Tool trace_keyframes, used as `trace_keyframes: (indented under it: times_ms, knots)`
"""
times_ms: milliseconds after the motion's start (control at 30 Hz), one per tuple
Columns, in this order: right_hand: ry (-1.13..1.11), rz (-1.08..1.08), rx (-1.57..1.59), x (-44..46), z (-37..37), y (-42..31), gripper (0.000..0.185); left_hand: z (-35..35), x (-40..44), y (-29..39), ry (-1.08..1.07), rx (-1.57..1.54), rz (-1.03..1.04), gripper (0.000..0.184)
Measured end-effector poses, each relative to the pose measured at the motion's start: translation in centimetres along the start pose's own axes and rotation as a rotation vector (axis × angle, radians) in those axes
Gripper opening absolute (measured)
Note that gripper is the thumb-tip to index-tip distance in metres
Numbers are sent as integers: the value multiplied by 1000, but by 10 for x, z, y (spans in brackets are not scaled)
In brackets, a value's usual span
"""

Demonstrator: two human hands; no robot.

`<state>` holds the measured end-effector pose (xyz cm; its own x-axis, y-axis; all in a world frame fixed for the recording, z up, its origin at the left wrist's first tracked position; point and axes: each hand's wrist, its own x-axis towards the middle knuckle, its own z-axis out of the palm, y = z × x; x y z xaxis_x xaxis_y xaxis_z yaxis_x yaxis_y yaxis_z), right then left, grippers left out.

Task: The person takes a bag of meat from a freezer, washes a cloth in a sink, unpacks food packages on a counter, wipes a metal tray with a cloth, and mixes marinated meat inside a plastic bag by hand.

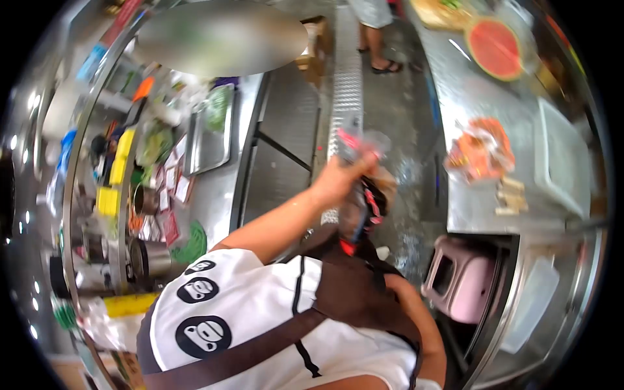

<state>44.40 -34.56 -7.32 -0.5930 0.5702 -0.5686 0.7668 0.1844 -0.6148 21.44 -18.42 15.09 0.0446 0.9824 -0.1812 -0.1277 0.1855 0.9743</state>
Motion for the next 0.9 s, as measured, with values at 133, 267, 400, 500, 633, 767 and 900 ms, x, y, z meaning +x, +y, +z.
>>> trace_keyframes:
  times_ms: [133,267,400,500,633,767,900]
  knots:
    - [-22,-42,-41,-5,-20,-5,17,-17,-11,-5,-89,-200,87,28]
    - [-26,-73,-48,-7,-33,-15,16,-43,-18,-16,-48,35,69,31]
    - [65,-148,-54,-9,-54,-39,14,-65,-30,-9,35,-53,-8,29]
    - [191,-117,25,-28,-73,-76,15,-78,-31,-16,75,44,-48,22]
    - [468,-265,38,-47,-83,-98,23,-84,-35,-6,137,30,-10,17]
    - [479,-122,137,-58,-80,-112,25,-90,-32,-17,90,21,55,14]
    - [414,32,661,-65,-81,-113,36,-90,-23,-12,37,25,45,18]
